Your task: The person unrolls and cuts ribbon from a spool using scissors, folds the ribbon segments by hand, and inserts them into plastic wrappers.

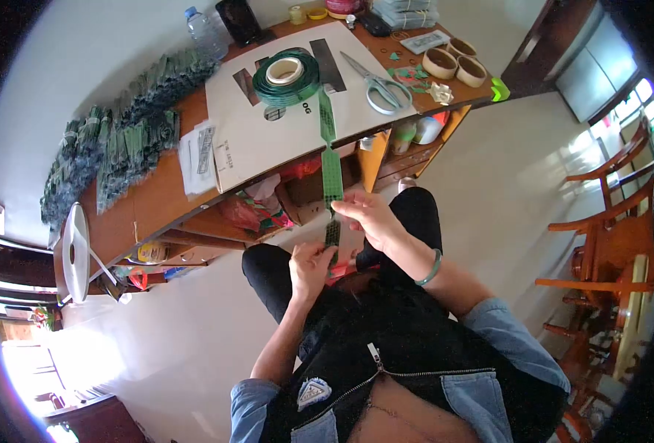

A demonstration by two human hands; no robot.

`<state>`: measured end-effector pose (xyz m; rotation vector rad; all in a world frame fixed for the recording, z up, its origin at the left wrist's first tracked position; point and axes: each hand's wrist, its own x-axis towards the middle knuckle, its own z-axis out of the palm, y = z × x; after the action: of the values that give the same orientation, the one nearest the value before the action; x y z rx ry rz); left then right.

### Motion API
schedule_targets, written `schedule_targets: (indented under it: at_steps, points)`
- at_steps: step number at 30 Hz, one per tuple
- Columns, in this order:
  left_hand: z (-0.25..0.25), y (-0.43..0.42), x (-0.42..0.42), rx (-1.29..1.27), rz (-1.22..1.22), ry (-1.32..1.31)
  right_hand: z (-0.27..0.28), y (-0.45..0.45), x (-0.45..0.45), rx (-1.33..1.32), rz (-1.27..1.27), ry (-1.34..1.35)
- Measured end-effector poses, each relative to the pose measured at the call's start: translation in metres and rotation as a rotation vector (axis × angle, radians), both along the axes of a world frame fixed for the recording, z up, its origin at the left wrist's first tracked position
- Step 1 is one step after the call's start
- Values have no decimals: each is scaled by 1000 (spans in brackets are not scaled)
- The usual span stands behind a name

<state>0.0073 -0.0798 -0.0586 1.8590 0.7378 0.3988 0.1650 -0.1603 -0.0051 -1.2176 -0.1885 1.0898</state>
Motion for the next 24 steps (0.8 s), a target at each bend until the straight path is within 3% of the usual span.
schedule_targets:
  at_steps: [3,10,13,14,17,24]
  points:
    - [-14,10,12,478,-7,-224,-8,-21,-13,-18,13,-30]
    - [11,17,71,477,-60,-150,-24,-44,-24,-94,59,205]
    - [17,9,90,-497,-13,-624,-30,-48,-20,-93,48,69]
    - [20,11,93,-499,-17,-621,-31,-50,-18,-96,47,1]
    - [32,21,96,-1305,-93,-407,-31,-56,-14,-174,45,-84]
    - [38,6,107,-1062,-132,-293,-47,-65,-9,-169,41,-253]
